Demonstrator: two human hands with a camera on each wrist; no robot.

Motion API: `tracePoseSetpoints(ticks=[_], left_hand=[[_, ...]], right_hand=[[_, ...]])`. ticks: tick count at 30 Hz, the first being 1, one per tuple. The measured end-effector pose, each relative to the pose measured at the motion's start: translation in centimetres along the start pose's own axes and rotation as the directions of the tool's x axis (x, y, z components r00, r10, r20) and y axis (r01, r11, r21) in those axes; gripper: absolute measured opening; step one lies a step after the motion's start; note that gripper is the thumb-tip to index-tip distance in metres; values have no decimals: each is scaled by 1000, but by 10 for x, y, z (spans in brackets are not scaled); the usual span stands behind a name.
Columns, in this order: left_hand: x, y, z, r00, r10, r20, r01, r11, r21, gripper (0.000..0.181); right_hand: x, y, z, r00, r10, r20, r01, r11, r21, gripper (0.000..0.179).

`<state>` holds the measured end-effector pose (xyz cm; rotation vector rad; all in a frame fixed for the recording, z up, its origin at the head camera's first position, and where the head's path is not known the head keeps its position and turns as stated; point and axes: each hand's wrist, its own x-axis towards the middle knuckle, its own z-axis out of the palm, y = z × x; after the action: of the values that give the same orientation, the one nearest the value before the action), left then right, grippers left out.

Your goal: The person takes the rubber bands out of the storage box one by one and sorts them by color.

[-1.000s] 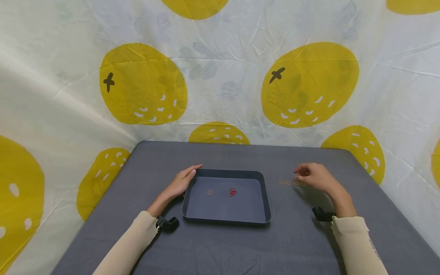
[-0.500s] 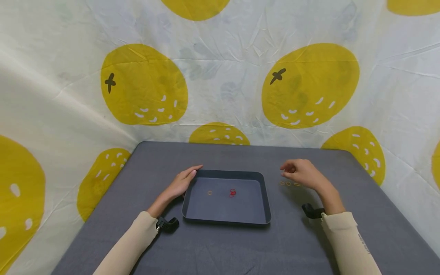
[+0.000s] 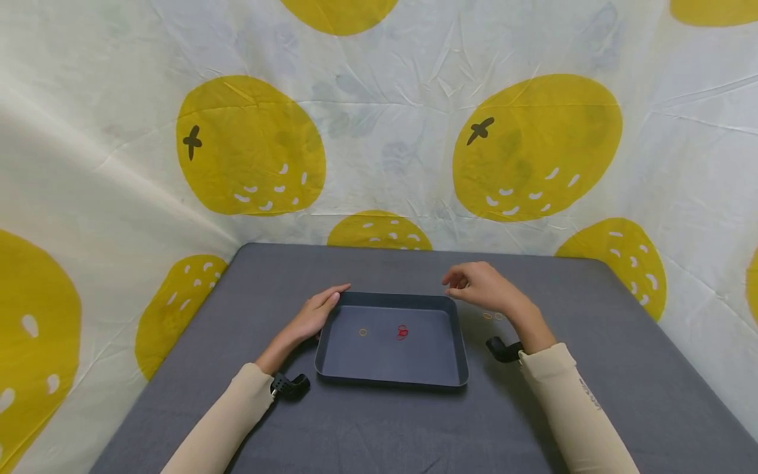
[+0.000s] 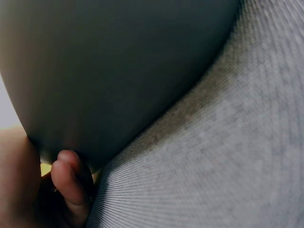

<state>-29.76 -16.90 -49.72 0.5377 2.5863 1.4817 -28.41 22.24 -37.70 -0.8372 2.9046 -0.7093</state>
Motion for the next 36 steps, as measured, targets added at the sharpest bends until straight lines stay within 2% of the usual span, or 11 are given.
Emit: tracePoseSetpoints(ticks=[15, 24, 36], left_hand=[[-2, -1, 1, 1000, 1, -10, -1, 1000, 15, 45], [-2, 0, 1, 1000, 10, -11, -10, 1000, 21, 46], [0, -1, 1, 1000, -4, 0, 4, 1000, 10, 45]], right_hand=[[38, -40, 32, 988, -117, 101, 106, 989, 104, 22], [57, -47, 60, 972, -170, 161, 138, 971, 195, 20], [77, -63, 97, 948, -226, 226, 187, 965, 183, 17]])
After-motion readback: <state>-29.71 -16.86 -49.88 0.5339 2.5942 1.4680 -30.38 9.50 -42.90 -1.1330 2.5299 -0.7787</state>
